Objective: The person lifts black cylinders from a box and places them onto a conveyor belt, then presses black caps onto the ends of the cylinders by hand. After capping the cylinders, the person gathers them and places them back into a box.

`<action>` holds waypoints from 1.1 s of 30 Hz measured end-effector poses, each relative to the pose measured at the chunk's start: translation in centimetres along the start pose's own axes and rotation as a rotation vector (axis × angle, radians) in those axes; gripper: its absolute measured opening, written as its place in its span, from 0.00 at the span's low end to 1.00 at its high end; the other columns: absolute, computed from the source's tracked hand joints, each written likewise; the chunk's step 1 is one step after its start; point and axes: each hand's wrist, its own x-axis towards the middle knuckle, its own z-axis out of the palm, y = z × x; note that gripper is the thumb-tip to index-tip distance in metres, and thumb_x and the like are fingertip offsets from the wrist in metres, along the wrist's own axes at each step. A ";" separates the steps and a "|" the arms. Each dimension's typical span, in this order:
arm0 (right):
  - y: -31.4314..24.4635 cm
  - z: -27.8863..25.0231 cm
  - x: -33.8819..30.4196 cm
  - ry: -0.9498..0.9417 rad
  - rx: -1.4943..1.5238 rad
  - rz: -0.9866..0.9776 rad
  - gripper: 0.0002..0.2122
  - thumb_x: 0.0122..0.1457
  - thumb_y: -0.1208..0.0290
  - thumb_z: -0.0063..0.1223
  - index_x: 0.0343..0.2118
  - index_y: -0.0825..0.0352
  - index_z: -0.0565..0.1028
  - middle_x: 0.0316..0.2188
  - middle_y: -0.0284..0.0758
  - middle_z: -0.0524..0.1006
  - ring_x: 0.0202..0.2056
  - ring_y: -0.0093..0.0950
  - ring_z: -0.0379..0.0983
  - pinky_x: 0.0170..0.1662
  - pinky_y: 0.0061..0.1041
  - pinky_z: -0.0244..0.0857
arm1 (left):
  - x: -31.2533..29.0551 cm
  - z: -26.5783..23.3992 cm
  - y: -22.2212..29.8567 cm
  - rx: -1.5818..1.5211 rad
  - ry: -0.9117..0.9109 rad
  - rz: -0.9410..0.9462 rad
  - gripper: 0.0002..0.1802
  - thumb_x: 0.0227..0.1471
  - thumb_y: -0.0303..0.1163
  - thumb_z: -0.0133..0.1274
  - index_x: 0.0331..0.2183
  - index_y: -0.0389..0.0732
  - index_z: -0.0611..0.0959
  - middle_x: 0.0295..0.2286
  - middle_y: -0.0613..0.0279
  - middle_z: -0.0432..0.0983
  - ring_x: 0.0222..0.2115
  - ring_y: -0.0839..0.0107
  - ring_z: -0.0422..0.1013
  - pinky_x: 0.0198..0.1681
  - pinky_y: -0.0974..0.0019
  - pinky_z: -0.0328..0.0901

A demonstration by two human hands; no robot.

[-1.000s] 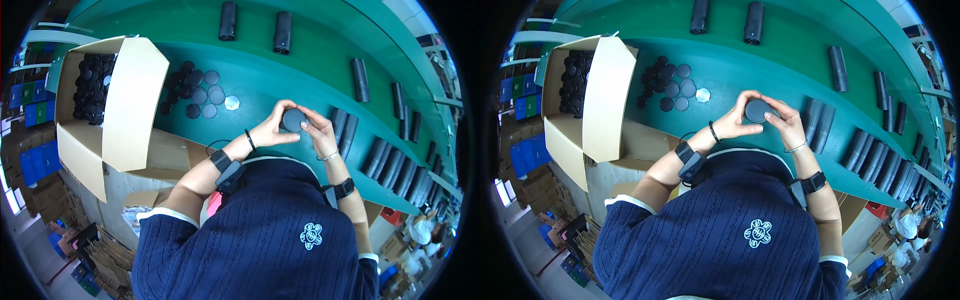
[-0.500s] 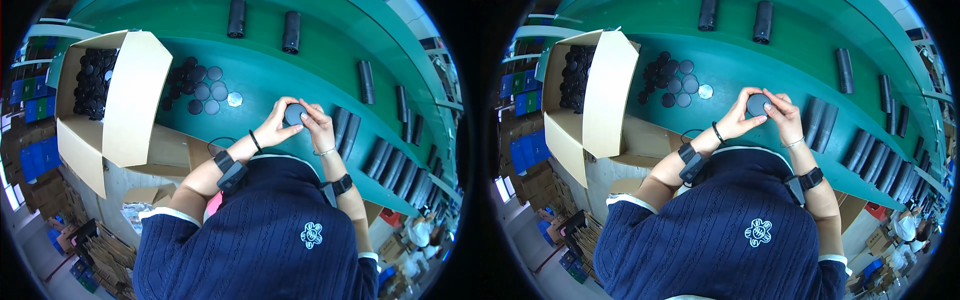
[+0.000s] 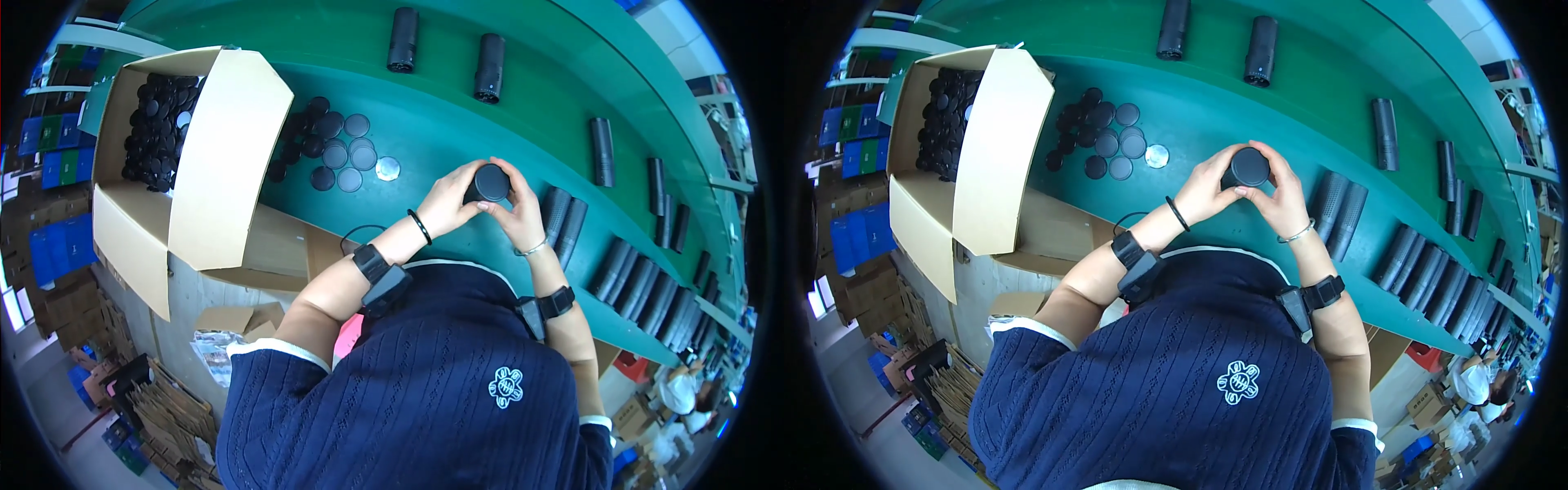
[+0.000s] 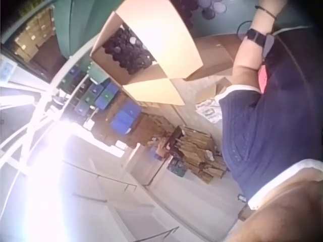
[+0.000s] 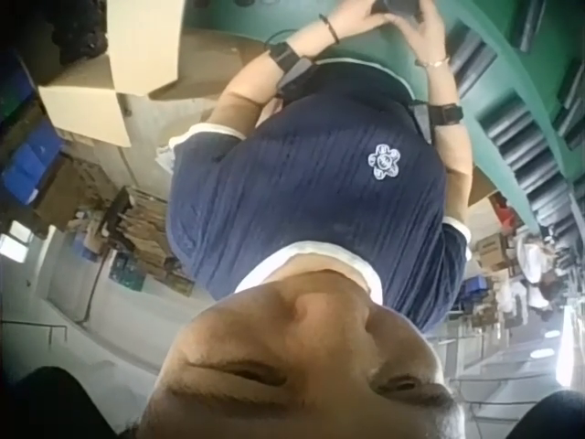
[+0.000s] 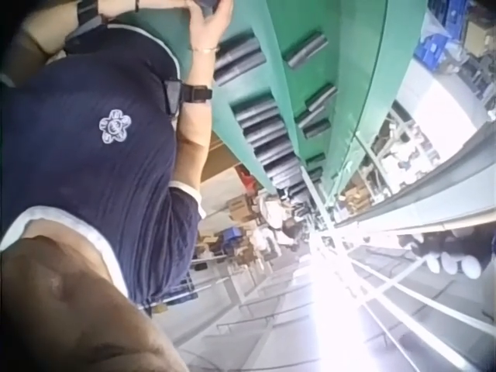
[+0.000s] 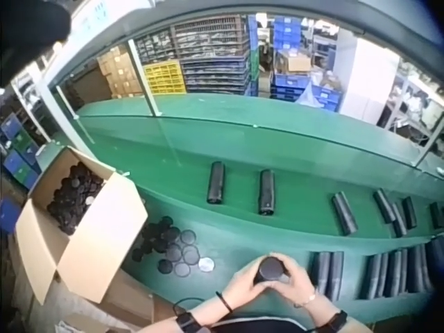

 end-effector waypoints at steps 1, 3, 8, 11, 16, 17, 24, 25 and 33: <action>0.1 0.1 0.1 0.011 -0.032 0.009 0.33 0.42 0.77 0.66 0.54 0.65 0.65 0.47 0.36 0.69 0.48 0.30 0.68 0.52 0.27 0.64 | 0.0 -0.1 0.1 0.011 0.005 -0.023 0.38 0.39 0.33 0.61 0.52 0.37 0.65 0.48 0.45 0.67 0.49 0.48 0.65 0.49 0.55 0.64; -0.2 0.1 0.4 0.020 -0.131 -0.017 0.33 0.41 0.77 0.66 0.53 0.65 0.65 0.45 0.36 0.69 0.46 0.29 0.69 0.51 0.26 0.64 | 0.1 -0.2 0.1 0.016 0.009 -0.025 0.38 0.39 0.33 0.62 0.52 0.37 0.65 0.47 0.45 0.67 0.48 0.48 0.66 0.49 0.55 0.64; -1.1 0.6 1.2 -0.002 -0.160 -0.001 0.32 0.39 0.76 0.68 0.51 0.66 0.66 0.42 0.35 0.69 0.44 0.27 0.69 0.50 0.26 0.65 | 0.6 -1.8 -1.0 -0.085 -0.089 0.057 0.40 0.37 0.27 0.63 0.53 0.38 0.64 0.50 0.49 0.64 0.52 0.52 0.63 0.53 0.59 0.61; -1.4 0.6 1.4 -0.073 0.021 -0.014 0.32 0.38 0.75 0.69 0.50 0.66 0.67 0.42 0.34 0.68 0.46 0.28 0.68 0.51 0.26 0.64 | -0.1 -2.1 -1.4 -0.437 -0.077 -0.221 0.42 0.35 0.25 0.64 0.53 0.38 0.63 0.51 0.49 0.62 0.53 0.52 0.60 0.55 0.58 0.58; -0.1 1.2 1.1 -0.061 0.025 0.027 0.35 0.40 0.73 0.68 0.54 0.64 0.65 0.47 0.35 0.68 0.49 0.30 0.66 0.51 0.28 0.63 | -0.7 -1.6 0.2 -0.050 0.006 0.005 0.40 0.39 0.32 0.62 0.53 0.37 0.63 0.49 0.46 0.64 0.50 0.49 0.63 0.52 0.57 0.61; -0.5 1.2 1.3 -0.064 0.026 0.027 0.35 0.40 0.73 0.68 0.54 0.64 0.65 0.47 0.35 0.68 0.49 0.30 0.66 0.51 0.28 0.63 | -0.7 -1.6 0.0 -0.049 0.009 0.003 0.40 0.39 0.32 0.62 0.53 0.37 0.63 0.49 0.46 0.64 0.50 0.49 0.63 0.52 0.57 0.61; -1.5 1.4 1.4 -0.071 -0.228 -0.117 0.33 0.38 0.72 0.68 0.51 0.66 0.67 0.47 0.39 0.69 0.49 0.34 0.67 0.50 0.28 0.63 | -1.0 -1.5 0.1 -0.027 0.049 0.001 0.37 0.37 0.28 0.60 0.51 0.35 0.65 0.48 0.45 0.66 0.48 0.47 0.65 0.51 0.55 0.63; -1.5 1.4 1.2 -0.066 -0.294 -0.141 0.33 0.38 0.71 0.68 0.51 0.67 0.66 0.46 0.38 0.69 0.48 0.33 0.67 0.50 0.28 0.62 | -1.2 -1.5 0.1 -0.032 0.057 -0.007 0.37 0.37 0.28 0.61 0.50 0.35 0.65 0.47 0.45 0.66 0.48 0.47 0.65 0.50 0.55 0.63; -1.8 1.2 1.1 -0.140 0.095 0.053 0.26 0.47 0.76 0.60 0.52 0.69 0.67 0.49 0.38 0.68 0.51 0.31 0.65 0.54 0.27 0.58 | -1.4 -2.0 -0.4 -0.050 0.036 -0.005 0.37 0.39 0.32 0.62 0.51 0.36 0.66 0.46 0.47 0.68 0.46 0.49 0.68 0.49 0.56 0.64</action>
